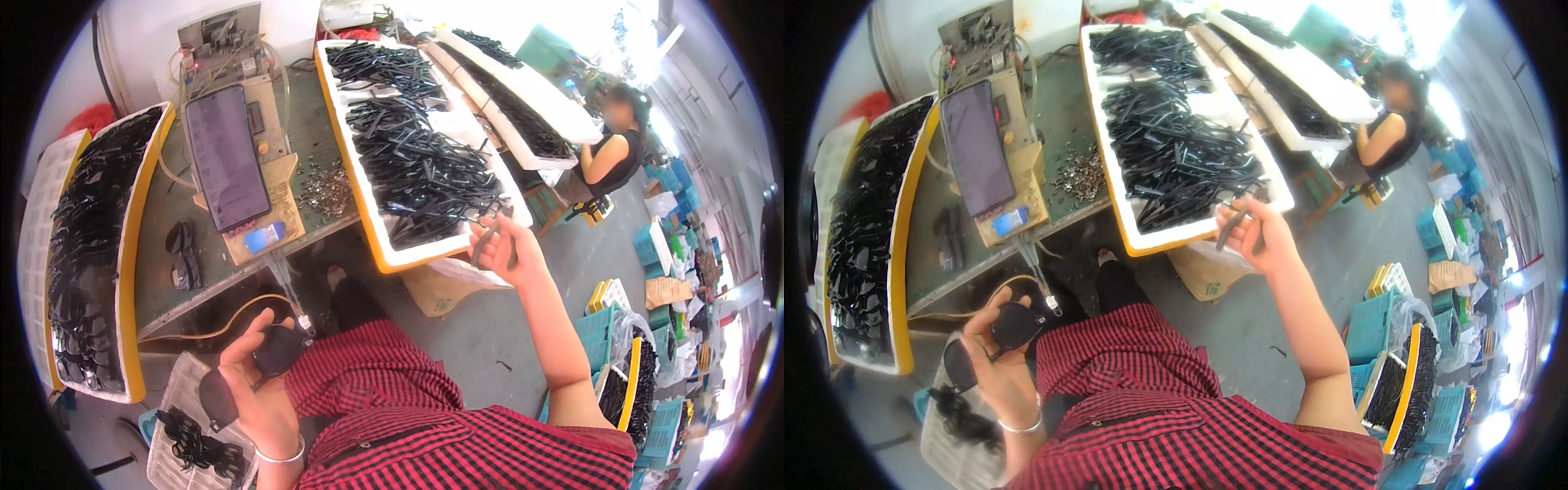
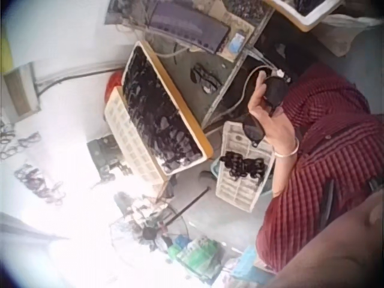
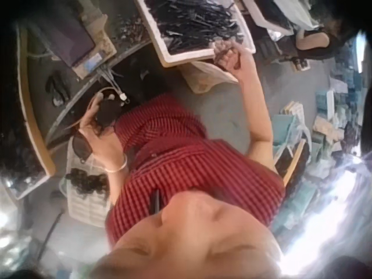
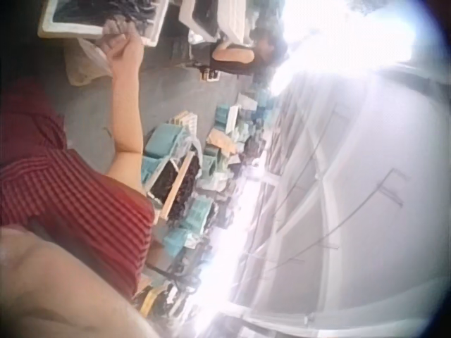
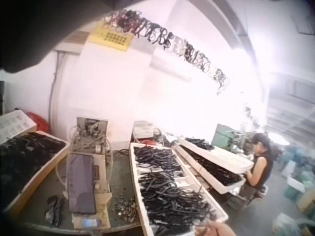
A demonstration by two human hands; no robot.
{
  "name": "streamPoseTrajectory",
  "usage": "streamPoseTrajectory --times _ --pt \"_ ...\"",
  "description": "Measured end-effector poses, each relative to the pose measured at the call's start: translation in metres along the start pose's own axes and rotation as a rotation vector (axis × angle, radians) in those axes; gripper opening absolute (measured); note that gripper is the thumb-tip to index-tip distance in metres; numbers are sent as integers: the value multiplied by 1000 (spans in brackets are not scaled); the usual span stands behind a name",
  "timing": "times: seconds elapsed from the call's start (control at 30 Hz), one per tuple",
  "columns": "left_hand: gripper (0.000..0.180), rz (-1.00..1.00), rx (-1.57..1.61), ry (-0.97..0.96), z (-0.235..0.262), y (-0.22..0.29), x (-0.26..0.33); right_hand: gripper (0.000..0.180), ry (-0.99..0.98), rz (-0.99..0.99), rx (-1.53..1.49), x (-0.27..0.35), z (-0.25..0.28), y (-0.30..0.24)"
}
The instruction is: The person assembles sunglasses at a workstation. They pick up frames and arms, use pliers to attach parts, and place finished units into a tray. The process is repeated for multiple pairs.
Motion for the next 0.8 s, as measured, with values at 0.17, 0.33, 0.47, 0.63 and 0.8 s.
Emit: streamPoseTrajectory --times 0.17,0.33,0.47,0.63,0.8 --pt "29 45 -242 -11 12 -6 -6 46 -274 255 993 80 -77 66" --pt "52 132 -51 -119 -11 3 -13 54 -370 1126 1554 128 -149 91" --pt "52 137 -61 -147 -14 9 -13 54 -343 1267 1624 127 -162 95" --pt "54 166 -11 -160 -17 6 -13 49 -326 1340 1708 128 -165 93" --pt "54 155 -52 -213 -18 12 -15 41 -364 1267 1734 129 -164 93"
Point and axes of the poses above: each hand's wrist, its own x-axis away from the middle knuckle, its own z-axis out of the back of the hand, y = z × x, the point moved 6 cm from there along -x, towards the middle knuckle, and after that the axes turned 10 degrees about -z, right-handed, at the moved point
